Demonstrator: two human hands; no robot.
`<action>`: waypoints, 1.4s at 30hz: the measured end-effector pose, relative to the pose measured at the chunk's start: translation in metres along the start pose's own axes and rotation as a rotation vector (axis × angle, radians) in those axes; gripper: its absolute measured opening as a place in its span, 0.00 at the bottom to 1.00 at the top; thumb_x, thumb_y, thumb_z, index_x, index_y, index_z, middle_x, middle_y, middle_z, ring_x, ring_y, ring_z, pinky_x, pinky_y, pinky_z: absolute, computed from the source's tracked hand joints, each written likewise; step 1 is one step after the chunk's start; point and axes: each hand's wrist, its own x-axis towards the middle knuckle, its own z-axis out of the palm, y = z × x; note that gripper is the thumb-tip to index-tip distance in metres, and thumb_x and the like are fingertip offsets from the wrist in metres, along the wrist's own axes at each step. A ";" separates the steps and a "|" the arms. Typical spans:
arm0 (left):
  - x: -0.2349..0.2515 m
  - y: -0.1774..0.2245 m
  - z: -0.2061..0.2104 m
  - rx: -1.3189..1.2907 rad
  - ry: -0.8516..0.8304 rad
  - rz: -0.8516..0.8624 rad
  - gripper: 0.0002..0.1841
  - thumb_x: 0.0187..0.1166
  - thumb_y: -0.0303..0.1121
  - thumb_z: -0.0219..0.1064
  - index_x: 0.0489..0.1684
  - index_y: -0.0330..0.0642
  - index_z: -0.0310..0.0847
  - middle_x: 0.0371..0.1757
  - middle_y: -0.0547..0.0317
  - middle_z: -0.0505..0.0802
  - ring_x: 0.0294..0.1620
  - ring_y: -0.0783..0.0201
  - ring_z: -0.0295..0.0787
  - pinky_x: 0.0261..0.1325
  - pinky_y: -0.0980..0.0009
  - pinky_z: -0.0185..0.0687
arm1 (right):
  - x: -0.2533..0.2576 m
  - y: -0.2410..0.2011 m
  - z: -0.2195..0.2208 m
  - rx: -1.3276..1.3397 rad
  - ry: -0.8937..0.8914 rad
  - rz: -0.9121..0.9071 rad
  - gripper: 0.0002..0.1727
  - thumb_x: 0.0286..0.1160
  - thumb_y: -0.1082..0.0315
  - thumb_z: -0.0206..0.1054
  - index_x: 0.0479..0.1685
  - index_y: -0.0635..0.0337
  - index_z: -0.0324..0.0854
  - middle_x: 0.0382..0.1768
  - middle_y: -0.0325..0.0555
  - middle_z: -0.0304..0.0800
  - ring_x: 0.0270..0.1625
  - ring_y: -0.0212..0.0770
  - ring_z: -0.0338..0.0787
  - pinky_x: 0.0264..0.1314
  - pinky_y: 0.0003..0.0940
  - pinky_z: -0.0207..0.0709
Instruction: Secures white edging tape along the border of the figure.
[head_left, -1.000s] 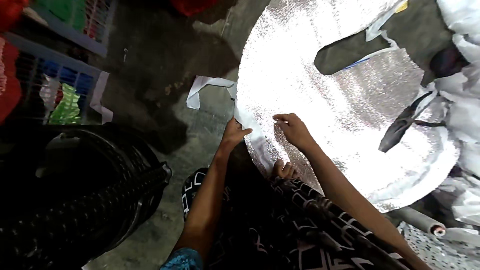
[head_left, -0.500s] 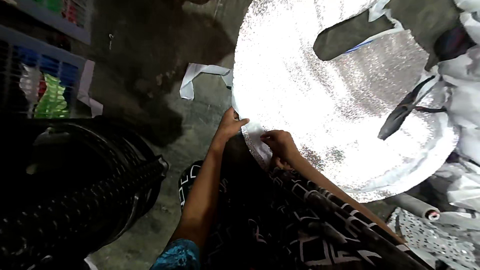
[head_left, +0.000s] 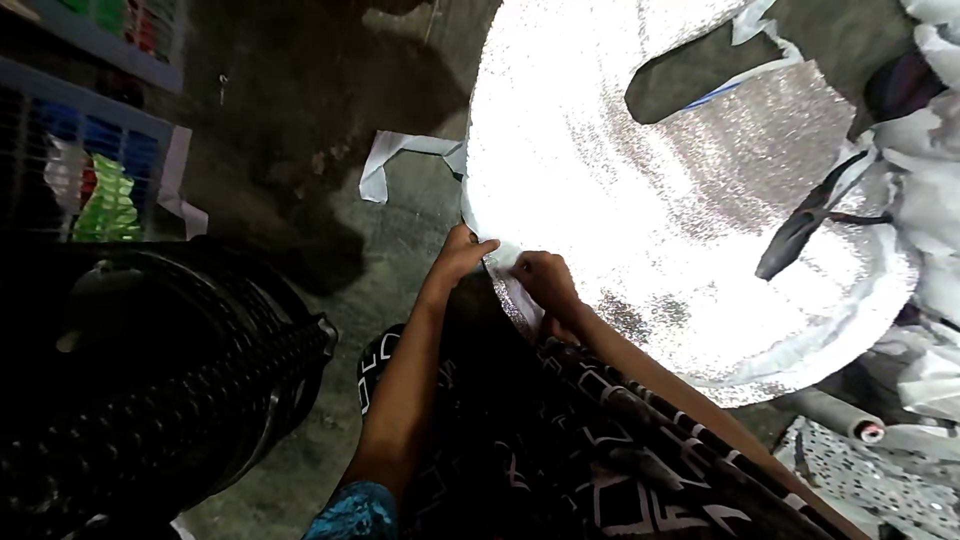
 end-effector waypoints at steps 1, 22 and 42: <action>0.001 -0.003 -0.002 -0.009 -0.023 0.012 0.18 0.80 0.27 0.70 0.64 0.25 0.77 0.55 0.42 0.91 0.55 0.61 0.89 0.65 0.61 0.83 | -0.002 0.002 -0.005 -0.007 -0.044 -0.020 0.12 0.84 0.68 0.64 0.48 0.70 0.88 0.45 0.65 0.92 0.52 0.65 0.91 0.57 0.67 0.79; -0.008 -0.015 0.005 -0.366 -0.161 -0.056 0.22 0.90 0.29 0.58 0.79 0.33 0.61 0.60 0.51 0.87 0.53 0.68 0.89 0.59 0.66 0.88 | -0.022 0.043 -0.007 0.004 0.080 -0.311 0.11 0.82 0.72 0.65 0.53 0.68 0.91 0.48 0.62 0.94 0.53 0.61 0.94 0.61 0.60 0.83; -0.006 -0.026 0.025 -0.478 -0.149 -0.049 0.08 0.91 0.29 0.54 0.62 0.40 0.69 0.37 0.65 0.87 0.31 0.76 0.85 0.39 0.77 0.85 | -0.022 0.054 0.016 0.155 0.257 -0.416 0.08 0.80 0.80 0.61 0.49 0.74 0.85 0.49 0.65 0.89 0.51 0.59 0.92 0.59 0.55 0.85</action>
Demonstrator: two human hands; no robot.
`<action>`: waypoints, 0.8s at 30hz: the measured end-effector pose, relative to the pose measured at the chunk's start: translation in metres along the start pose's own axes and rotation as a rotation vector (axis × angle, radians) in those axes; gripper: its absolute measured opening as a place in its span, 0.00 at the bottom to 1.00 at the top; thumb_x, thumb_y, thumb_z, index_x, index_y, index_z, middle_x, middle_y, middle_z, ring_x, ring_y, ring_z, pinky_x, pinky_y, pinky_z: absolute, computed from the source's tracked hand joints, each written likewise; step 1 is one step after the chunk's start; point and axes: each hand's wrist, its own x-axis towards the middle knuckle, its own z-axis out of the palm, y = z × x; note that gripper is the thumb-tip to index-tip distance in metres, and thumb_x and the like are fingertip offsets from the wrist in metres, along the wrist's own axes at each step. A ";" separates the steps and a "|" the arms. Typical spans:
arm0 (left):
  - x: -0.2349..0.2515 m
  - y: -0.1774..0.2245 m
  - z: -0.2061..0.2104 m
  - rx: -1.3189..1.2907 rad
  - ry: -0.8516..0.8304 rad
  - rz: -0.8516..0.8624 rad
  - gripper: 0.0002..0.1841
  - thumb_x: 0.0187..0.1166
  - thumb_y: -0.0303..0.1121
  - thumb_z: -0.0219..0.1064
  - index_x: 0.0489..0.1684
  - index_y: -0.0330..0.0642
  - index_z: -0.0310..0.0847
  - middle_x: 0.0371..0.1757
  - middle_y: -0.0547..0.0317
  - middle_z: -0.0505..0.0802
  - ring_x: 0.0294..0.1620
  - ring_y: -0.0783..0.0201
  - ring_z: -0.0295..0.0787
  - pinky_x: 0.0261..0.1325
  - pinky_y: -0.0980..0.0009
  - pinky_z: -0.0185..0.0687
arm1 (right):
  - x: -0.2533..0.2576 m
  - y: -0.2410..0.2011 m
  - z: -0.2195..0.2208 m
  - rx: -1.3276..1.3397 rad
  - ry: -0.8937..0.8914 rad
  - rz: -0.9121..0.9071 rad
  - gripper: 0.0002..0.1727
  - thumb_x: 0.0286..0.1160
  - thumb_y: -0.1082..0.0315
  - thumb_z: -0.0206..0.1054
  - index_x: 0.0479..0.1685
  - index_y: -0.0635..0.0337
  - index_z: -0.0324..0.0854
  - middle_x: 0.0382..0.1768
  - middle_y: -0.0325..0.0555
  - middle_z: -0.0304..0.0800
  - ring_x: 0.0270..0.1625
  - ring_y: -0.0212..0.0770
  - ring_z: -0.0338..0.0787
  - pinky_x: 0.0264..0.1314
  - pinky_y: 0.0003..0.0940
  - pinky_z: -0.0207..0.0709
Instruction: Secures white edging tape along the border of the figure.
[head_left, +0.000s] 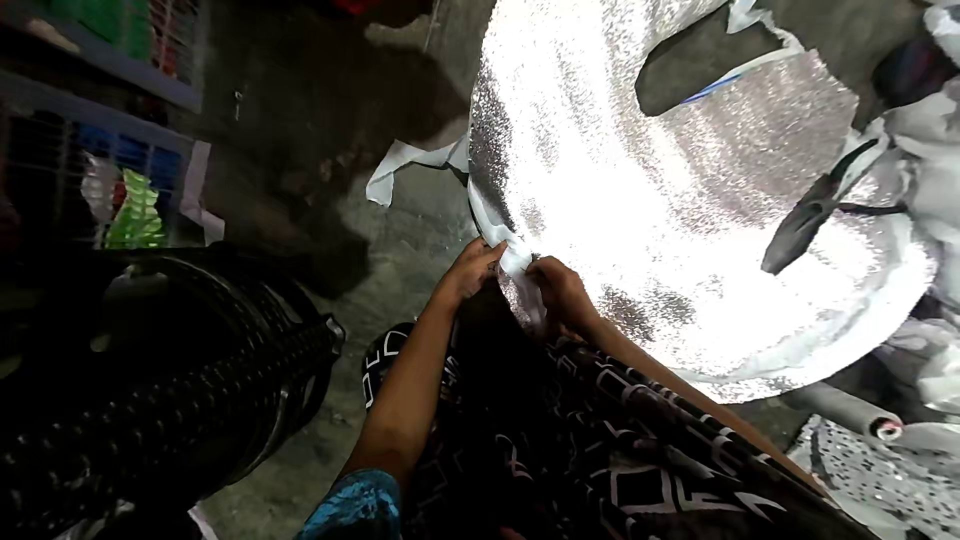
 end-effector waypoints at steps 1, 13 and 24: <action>0.000 0.000 0.000 -0.007 -0.008 -0.003 0.09 0.91 0.29 0.54 0.62 0.39 0.69 0.38 0.65 0.87 0.32 0.76 0.85 0.40 0.77 0.85 | 0.000 0.001 0.002 -0.010 0.021 -0.021 0.08 0.79 0.80 0.62 0.48 0.73 0.85 0.48 0.64 0.89 0.50 0.59 0.92 0.58 0.54 0.85; -0.009 0.007 -0.005 -0.065 0.018 -0.005 0.10 0.94 0.33 0.49 0.61 0.39 0.71 0.41 0.62 0.92 0.38 0.71 0.92 0.45 0.72 0.91 | 0.010 -0.032 -0.021 -0.284 -0.302 0.217 0.13 0.84 0.80 0.57 0.59 0.72 0.84 0.62 0.67 0.87 0.67 0.67 0.86 0.69 0.64 0.78; -0.001 -0.004 0.020 -0.002 0.041 0.032 0.12 0.94 0.34 0.50 0.53 0.38 0.77 0.36 0.66 0.89 0.35 0.77 0.87 0.45 0.76 0.86 | -0.008 -0.010 -0.003 -0.187 0.028 -0.021 0.08 0.79 0.81 0.61 0.46 0.74 0.86 0.50 0.68 0.90 0.55 0.67 0.92 0.58 0.59 0.85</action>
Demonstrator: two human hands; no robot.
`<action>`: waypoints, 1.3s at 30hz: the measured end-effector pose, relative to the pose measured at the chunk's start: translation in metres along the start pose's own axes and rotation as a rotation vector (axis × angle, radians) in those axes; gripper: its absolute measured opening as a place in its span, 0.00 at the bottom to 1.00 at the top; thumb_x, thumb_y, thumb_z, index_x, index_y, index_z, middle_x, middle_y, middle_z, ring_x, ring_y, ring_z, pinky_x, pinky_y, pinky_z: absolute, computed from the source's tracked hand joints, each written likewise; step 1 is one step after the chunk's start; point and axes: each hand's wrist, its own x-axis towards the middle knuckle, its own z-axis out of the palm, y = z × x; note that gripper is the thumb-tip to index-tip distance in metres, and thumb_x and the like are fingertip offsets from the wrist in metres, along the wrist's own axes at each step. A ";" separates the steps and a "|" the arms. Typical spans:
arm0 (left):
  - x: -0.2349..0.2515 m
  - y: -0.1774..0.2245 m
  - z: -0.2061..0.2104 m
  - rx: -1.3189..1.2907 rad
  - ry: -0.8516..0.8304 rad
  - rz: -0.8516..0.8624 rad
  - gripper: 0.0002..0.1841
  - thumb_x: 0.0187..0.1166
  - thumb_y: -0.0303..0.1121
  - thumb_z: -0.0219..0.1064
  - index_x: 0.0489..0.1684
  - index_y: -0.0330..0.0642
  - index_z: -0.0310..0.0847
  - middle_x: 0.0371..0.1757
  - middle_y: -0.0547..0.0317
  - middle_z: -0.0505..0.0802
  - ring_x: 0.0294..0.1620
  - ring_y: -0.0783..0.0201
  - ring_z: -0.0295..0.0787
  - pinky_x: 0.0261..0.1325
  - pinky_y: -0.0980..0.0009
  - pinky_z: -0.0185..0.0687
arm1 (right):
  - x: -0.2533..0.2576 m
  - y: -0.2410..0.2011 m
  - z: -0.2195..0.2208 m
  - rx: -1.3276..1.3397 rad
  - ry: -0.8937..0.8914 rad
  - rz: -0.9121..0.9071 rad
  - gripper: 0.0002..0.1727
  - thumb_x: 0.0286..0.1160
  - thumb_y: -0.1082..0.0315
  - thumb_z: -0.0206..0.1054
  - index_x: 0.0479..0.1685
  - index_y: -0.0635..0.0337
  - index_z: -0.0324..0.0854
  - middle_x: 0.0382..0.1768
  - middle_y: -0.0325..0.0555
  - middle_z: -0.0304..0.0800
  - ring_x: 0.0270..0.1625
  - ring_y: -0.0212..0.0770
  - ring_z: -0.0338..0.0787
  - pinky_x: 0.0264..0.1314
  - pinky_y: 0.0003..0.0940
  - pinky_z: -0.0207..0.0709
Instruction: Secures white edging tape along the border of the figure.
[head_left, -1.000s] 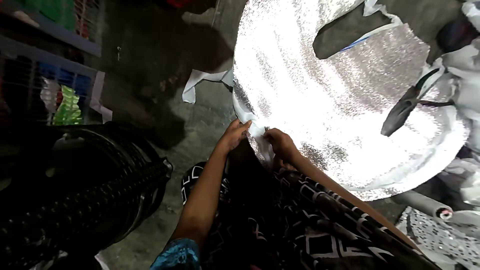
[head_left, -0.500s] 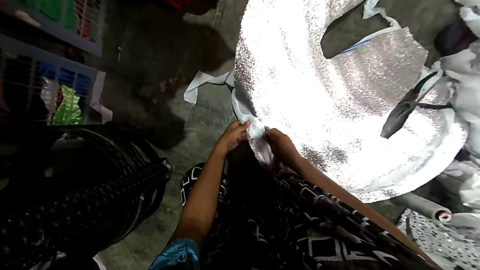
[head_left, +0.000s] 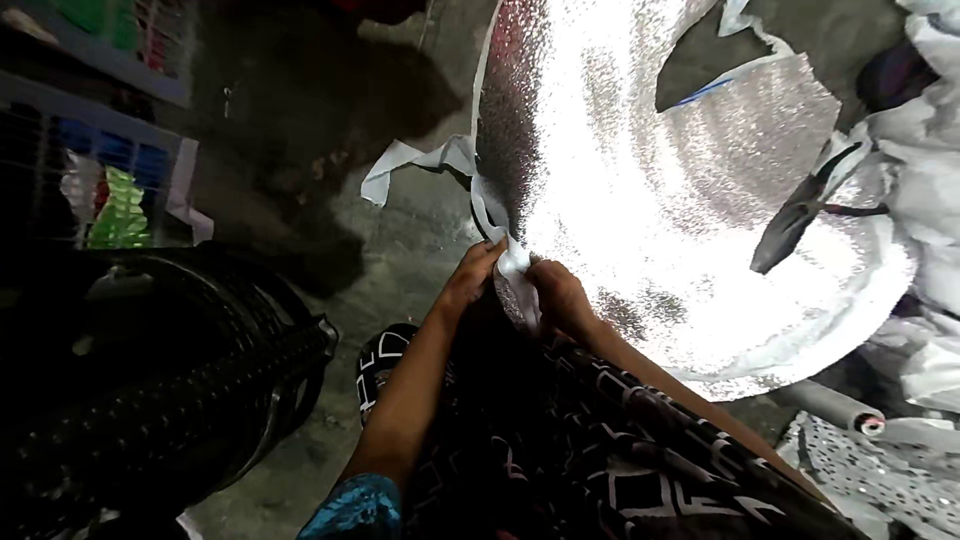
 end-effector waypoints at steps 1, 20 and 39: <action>-0.001 0.002 0.001 0.008 0.005 -0.002 0.11 0.94 0.34 0.50 0.53 0.38 0.77 0.36 0.66 0.89 0.35 0.77 0.87 0.45 0.76 0.86 | 0.000 -0.001 0.000 0.000 0.014 -0.007 0.08 0.79 0.81 0.62 0.46 0.74 0.86 0.50 0.68 0.90 0.55 0.66 0.92 0.58 0.59 0.85; -0.005 0.010 -0.021 -0.145 -0.103 -0.125 0.13 0.94 0.38 0.45 0.51 0.46 0.76 0.35 0.69 0.91 0.34 0.75 0.90 0.42 0.75 0.88 | 0.000 -0.013 0.004 -0.089 0.038 0.001 0.08 0.78 0.80 0.63 0.46 0.77 0.85 0.51 0.69 0.90 0.56 0.67 0.91 0.60 0.59 0.84; -0.011 0.040 -0.016 -0.078 -0.008 -0.323 0.18 0.92 0.39 0.42 0.40 0.45 0.79 0.29 0.65 0.87 0.30 0.72 0.86 0.40 0.74 0.85 | 0.047 -0.071 -0.015 -0.316 -0.233 -0.278 0.07 0.76 0.75 0.67 0.42 0.69 0.89 0.49 0.67 0.87 0.55 0.69 0.87 0.52 0.61 0.79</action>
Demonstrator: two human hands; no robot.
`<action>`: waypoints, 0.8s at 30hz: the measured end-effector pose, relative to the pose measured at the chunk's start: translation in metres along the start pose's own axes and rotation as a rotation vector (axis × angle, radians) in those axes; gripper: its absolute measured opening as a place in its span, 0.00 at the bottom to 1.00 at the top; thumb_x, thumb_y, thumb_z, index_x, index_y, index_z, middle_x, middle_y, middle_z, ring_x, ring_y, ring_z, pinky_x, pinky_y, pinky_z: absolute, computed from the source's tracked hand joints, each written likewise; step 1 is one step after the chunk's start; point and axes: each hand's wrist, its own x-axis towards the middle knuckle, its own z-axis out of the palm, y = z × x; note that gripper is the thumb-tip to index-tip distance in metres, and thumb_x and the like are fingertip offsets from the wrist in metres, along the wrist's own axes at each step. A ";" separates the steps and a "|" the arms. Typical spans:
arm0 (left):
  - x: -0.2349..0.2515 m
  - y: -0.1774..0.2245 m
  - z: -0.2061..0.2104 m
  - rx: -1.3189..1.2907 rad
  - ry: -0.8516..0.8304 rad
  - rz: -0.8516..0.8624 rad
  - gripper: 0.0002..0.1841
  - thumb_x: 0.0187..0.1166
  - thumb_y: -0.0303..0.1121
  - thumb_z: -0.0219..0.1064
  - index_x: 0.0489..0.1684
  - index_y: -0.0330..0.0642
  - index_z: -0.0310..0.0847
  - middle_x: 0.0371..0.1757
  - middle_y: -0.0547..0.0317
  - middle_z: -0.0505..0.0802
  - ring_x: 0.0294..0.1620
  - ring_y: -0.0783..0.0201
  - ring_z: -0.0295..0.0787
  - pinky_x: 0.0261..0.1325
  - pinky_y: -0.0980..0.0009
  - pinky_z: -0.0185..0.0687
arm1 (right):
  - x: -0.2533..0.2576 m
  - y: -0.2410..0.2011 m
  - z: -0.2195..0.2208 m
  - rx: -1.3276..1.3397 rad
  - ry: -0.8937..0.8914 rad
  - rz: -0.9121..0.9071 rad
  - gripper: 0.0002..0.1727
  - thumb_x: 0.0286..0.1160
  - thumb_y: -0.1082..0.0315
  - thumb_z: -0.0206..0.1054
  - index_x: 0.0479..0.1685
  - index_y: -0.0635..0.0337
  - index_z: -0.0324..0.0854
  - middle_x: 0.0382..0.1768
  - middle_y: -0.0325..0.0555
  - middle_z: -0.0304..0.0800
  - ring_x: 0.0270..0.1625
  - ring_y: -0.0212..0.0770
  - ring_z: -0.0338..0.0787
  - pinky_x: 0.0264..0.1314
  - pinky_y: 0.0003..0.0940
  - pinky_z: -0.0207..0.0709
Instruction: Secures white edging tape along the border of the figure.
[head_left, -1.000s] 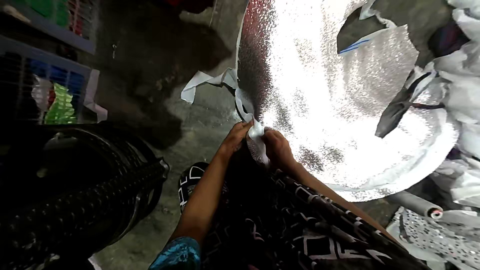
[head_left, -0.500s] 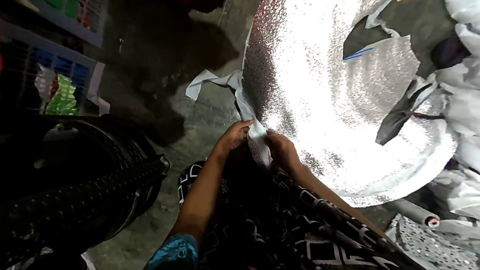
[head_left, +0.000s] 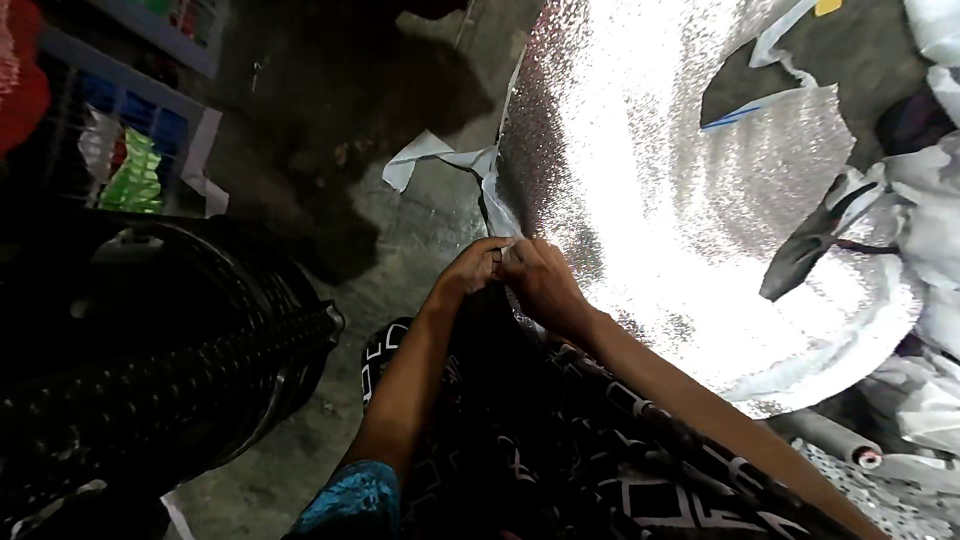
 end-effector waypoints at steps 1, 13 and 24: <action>-0.008 0.010 0.011 0.000 0.099 -0.087 0.17 0.94 0.39 0.43 0.48 0.43 0.78 0.32 0.62 0.84 0.33 0.69 0.83 0.46 0.71 0.83 | -0.015 -0.002 -0.013 0.044 -0.172 0.023 0.07 0.77 0.73 0.69 0.43 0.67 0.90 0.51 0.66 0.88 0.58 0.69 0.87 0.58 0.63 0.79; 0.017 -0.027 -0.004 -0.150 -0.105 0.180 0.10 0.94 0.35 0.48 0.58 0.42 0.73 0.41 0.64 0.90 0.39 0.73 0.89 0.48 0.74 0.87 | -0.066 0.043 0.018 0.255 0.080 0.369 0.09 0.79 0.71 0.70 0.44 0.72 0.89 0.43 0.65 0.89 0.48 0.64 0.91 0.54 0.62 0.83; 0.026 -0.030 -0.019 -0.159 -0.181 0.093 0.15 0.92 0.41 0.47 0.54 0.46 0.78 0.39 0.64 0.93 0.39 0.71 0.91 0.48 0.73 0.88 | -0.059 0.041 0.056 0.064 0.256 0.293 0.08 0.78 0.73 0.64 0.38 0.71 0.85 0.43 0.65 0.88 0.50 0.68 0.88 0.47 0.66 0.75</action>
